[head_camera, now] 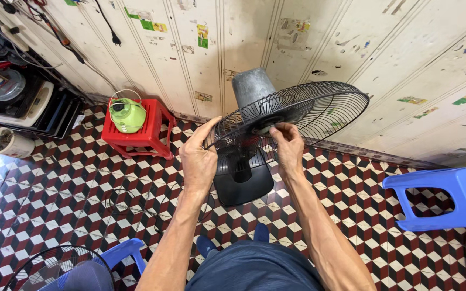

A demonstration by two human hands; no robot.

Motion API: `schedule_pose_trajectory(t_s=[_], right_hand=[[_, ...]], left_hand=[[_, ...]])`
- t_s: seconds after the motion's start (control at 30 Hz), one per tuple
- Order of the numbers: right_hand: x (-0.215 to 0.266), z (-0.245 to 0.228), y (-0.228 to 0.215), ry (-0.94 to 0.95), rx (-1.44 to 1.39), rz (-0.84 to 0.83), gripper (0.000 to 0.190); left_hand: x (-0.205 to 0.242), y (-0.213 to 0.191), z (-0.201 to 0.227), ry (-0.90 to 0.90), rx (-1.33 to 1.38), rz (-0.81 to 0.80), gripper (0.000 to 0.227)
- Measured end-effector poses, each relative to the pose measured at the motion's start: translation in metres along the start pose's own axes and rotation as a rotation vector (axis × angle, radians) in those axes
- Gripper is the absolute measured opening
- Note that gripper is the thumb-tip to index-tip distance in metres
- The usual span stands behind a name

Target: The person assembles a standing fan by attaching the motor housing to the base, securing the fan blades, and fitting the front and rear protective grilles. The person then positions the fan upright and tests its operation.

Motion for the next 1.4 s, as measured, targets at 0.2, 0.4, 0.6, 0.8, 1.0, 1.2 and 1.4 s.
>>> schedule_pose_trajectory(t_s=[0.2,0.4,0.6,0.8,1.0,1.2,1.4], right_hand=[[0.009,0.002,0.003,0.192,-0.270,-0.071,0.041],[0.015,-0.002,0.000,0.119,-0.224,-0.072,0.042],[0.025,-0.005,-0.005,0.071,-0.212,-0.013,0.038],[0.039,0.016,-0.022,0.184,-0.412,0.043,0.033],[0.069,0.043,-0.064,0.225,-0.430,0.048,0.030],[0.118,0.107,-0.110,0.368,-0.233,-0.011,0.031],[0.149,0.194,-0.087,0.730,-0.029,-0.282,0.034]], left_hand=[[0.005,-0.001,0.004,0.008,-0.035,0.000,0.045],[0.010,-0.007,0.005,-0.013,-0.028,0.021,0.036],[0.014,-0.013,0.006,-0.056,-0.053,0.003,0.031],[0.026,-0.015,0.007,-0.030,-0.015,-0.059,0.036],[0.063,-0.013,-0.002,0.030,-0.079,-0.147,0.044],[0.109,-0.035,-0.009,0.018,-0.097,-0.258,0.042],[0.138,-0.088,-0.028,-0.120,-0.212,-0.172,0.051]])
Point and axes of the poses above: each hand's wrist, its own x-axis away from the middle knuckle, its own y-axis out of the palm, z = x × y, the point moved 4 cm from there along -x, towards the middle knuckle, and after that the axes turned 6 degrees about z, right-handed, at the moved point
